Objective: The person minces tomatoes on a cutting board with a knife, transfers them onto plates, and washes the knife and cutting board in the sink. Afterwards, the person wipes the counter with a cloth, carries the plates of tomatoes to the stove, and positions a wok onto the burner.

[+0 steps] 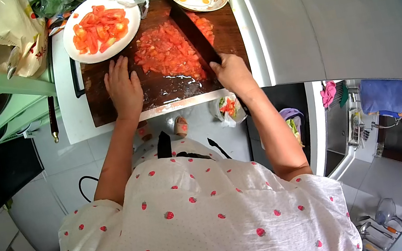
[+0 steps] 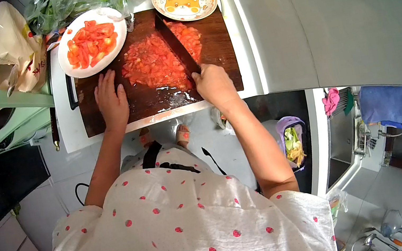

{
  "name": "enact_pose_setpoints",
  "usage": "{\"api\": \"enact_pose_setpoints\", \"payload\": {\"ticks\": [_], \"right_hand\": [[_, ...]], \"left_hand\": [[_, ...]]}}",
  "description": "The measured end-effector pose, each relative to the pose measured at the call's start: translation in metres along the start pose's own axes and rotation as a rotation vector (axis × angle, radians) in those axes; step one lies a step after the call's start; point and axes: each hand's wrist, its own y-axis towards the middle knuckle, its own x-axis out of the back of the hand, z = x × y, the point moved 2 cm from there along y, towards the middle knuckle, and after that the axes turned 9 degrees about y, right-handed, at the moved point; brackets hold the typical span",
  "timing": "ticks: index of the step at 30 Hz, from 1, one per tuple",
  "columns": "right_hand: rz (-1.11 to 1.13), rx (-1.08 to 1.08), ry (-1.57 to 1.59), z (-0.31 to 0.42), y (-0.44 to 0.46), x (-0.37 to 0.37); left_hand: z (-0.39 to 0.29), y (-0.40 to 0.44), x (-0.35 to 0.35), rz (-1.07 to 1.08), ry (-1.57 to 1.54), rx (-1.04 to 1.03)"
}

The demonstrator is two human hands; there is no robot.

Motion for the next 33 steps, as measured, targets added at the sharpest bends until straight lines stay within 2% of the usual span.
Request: {"api": "enact_pose_setpoints", "payload": {"ticks": [2, 5, 9, 10, 13, 17, 22, 33], "right_hand": [[-0.018, 0.012, 0.064, 0.011, -0.008, 0.014], [-0.014, -0.006, -0.073, -0.003, 0.003, -0.001], [0.022, 0.035, -0.022, 0.004, 0.003, 0.014], [0.006, -0.003, 0.106, 0.005, -0.001, 0.017], [-0.001, 0.009, -0.039, -0.009, 0.008, -0.002], [0.059, -0.03, 0.03, 0.009, 0.005, 0.01], [0.033, 0.069, 0.01, 0.0, 0.008, -0.014], [0.118, 0.081, -0.041, 0.018, 0.006, -0.005]], "left_hand": [[0.001, 0.001, -0.003, -0.008, -0.009, 0.0], [-0.002, 0.002, -0.001, -0.027, -0.014, -0.023], [-0.001, 0.004, -0.002, -0.021, -0.005, -0.019], [-0.001, 0.004, -0.003, -0.027, -0.008, -0.015], [-0.002, 0.001, -0.003, -0.022, -0.007, -0.012], [-0.001, 0.002, -0.002, -0.017, -0.011, -0.005], [-0.002, 0.002, -0.001, -0.019, -0.022, -0.005], [0.0, 0.002, 0.001, -0.021, -0.018, -0.006]]}}
